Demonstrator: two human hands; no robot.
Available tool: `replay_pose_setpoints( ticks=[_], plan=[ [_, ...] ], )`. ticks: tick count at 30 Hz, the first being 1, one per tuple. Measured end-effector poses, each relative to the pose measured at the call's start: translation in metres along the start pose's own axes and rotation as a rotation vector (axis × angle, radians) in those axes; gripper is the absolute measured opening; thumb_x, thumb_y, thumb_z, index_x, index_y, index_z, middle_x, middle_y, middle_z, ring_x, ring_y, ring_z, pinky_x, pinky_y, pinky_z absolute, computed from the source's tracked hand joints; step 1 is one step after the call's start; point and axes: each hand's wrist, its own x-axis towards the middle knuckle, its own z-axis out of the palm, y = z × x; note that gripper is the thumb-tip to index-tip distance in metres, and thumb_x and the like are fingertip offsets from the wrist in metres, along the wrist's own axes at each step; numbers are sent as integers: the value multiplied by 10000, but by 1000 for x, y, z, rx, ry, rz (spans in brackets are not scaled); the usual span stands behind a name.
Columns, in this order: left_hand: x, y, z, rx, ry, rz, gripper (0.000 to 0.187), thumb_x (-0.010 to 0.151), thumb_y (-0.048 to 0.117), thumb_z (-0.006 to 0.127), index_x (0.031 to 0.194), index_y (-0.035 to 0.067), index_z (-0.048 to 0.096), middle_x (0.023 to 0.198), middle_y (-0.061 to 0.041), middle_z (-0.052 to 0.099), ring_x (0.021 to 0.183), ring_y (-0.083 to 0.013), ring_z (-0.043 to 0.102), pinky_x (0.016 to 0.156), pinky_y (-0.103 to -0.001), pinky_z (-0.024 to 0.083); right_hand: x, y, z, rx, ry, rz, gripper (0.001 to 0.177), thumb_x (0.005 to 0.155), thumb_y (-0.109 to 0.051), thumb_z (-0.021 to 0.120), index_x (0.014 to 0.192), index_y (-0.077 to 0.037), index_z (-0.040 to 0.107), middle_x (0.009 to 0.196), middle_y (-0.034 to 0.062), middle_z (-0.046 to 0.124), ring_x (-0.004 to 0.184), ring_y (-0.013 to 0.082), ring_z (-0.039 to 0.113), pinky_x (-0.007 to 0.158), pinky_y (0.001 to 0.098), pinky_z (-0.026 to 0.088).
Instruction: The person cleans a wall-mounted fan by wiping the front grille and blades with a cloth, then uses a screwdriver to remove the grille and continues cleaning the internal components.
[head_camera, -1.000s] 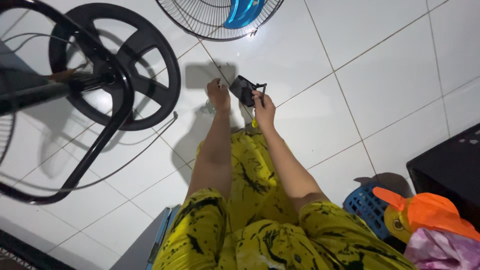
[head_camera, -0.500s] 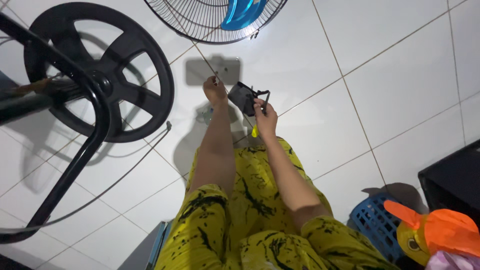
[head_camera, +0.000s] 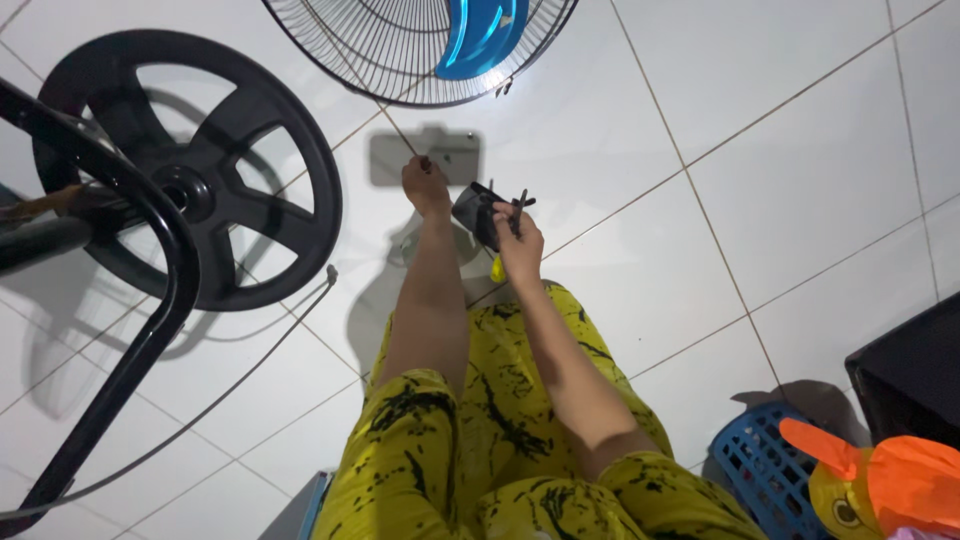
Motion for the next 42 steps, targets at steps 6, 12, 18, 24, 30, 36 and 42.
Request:
replay_pose_setpoints(
  ticks=[6,12,18,24,30,36,42],
  plan=[
    [3,4,0,53,-43,47,64,838,49,690,891,35,722,922,-186,705,895,-380,672,825,-463,533,0,4,-2,-8,29,-39,184,983,-144,698,1135,-64,764,784,-55,656,650,21,535,580,201,433],
    [8,11,-1,48,-46,71,81,825,49,697,886,39,750,897,-194,718,874,-388,687,812,-472,538,3,5,0,57,16,-4,195,979,-148,695,1141,-67,764,727,-38,618,606,41,526,552,216,421],
    [8,17,-25,-125,-13,39,61,847,62,734,895,25,741,848,-152,745,788,-298,710,747,-399,556,-3,-4,1,-4,26,-60,200,967,-159,704,1130,-60,764,748,-36,653,618,39,550,562,216,436],
    [6,27,-60,-495,-99,-94,77,930,77,730,936,0,731,764,-51,698,685,-122,625,643,-287,526,-17,-27,-7,-97,3,-195,207,958,-157,713,1145,-83,763,857,2,703,718,80,615,665,247,494],
    [-5,49,-100,-934,-162,-174,113,975,102,709,1016,-2,701,864,-47,695,774,-121,657,710,-271,582,-37,-68,-9,-118,-49,-240,225,950,-155,722,1164,-93,751,957,36,732,828,98,654,735,264,529],
    [-36,108,-155,-1029,-206,-170,119,1039,143,645,1028,24,655,874,-41,663,754,-106,590,689,-244,495,-63,-114,-5,-100,-66,-214,235,970,-149,714,1195,-90,749,879,55,704,737,120,620,681,275,522],
    [-79,180,-212,-1110,-361,-136,127,1076,155,572,1046,44,625,912,-38,648,785,-97,548,718,-236,459,-83,-163,-9,-111,-138,-287,216,990,-145,699,1191,-70,723,968,47,707,796,104,666,701,257,556]
  ],
)
